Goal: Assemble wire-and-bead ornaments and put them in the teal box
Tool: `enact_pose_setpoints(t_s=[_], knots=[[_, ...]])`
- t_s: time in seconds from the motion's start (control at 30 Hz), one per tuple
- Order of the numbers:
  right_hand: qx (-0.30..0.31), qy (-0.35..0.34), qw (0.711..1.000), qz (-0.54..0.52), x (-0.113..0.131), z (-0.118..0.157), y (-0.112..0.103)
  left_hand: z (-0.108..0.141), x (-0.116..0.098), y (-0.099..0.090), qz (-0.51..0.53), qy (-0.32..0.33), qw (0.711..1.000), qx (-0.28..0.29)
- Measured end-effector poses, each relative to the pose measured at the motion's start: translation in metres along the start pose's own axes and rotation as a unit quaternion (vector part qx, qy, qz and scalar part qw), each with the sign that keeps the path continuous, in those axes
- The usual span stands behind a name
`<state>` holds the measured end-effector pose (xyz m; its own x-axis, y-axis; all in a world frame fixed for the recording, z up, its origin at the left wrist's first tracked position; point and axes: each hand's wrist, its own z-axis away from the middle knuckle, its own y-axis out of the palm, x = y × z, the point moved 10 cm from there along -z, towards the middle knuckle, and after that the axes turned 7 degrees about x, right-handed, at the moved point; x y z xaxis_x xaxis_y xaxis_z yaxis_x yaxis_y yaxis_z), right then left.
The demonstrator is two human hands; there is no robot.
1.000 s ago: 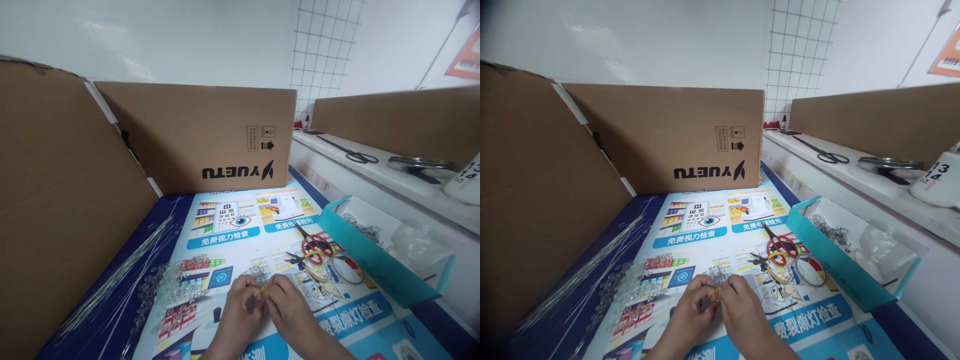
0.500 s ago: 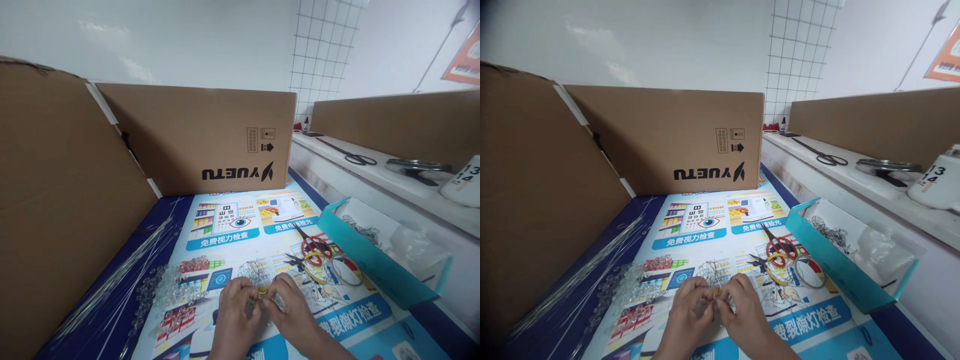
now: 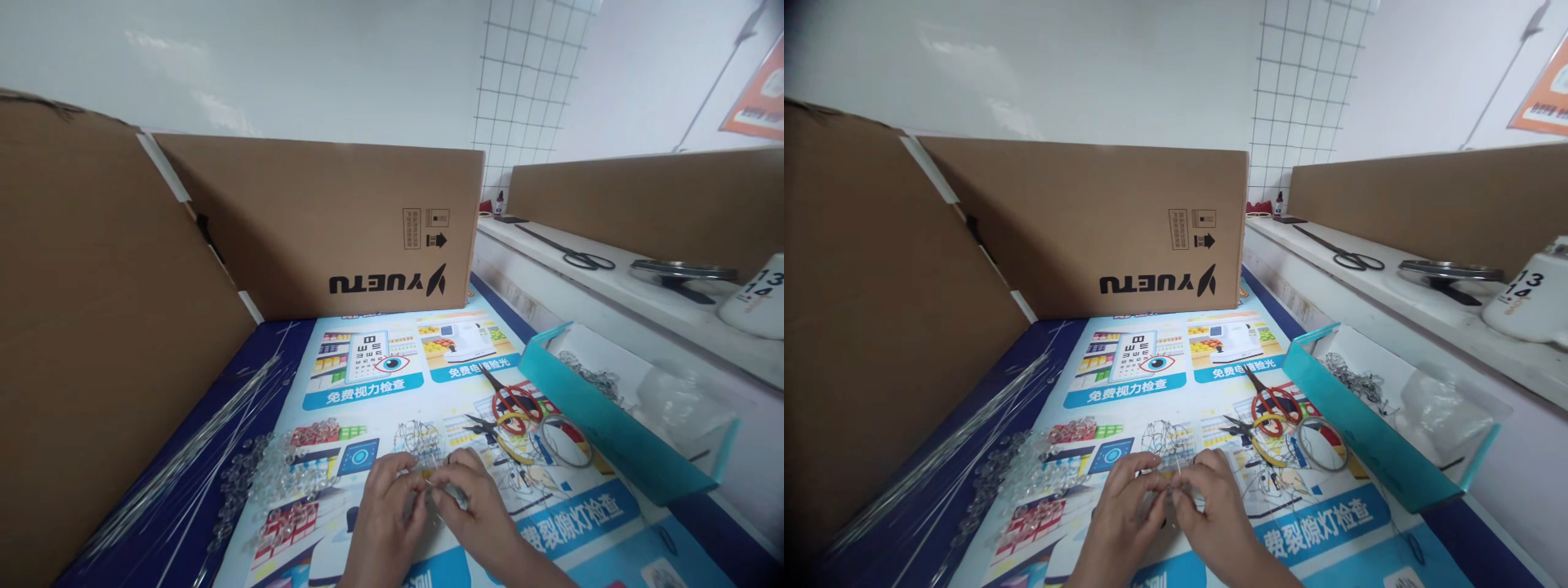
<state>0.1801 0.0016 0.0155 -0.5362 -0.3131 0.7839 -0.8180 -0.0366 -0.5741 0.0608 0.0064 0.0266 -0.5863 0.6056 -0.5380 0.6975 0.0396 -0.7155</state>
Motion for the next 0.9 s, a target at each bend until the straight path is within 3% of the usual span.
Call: enact_pose_setpoints(t_s=[0.37, 0.67, 0.9], knots=[[-0.014, 0.022, 0.998, 0.056, 0.0, 0.0, 0.0, 0.001, 0.001, 0.01, 0.005, 0.008, 0.999, 0.035], [0.007, -0.013, 0.993, 0.116, 0.003, 0.0, 0.009, -0.007, 0.007, 0.016, 0.016, -0.048, 0.993, 0.107], [0.021, -0.034, 0.992, 0.12, 0.009, 0.0, 0.011, -0.009, -0.004, 0.013, 0.025, -0.008, 0.993, 0.116]])
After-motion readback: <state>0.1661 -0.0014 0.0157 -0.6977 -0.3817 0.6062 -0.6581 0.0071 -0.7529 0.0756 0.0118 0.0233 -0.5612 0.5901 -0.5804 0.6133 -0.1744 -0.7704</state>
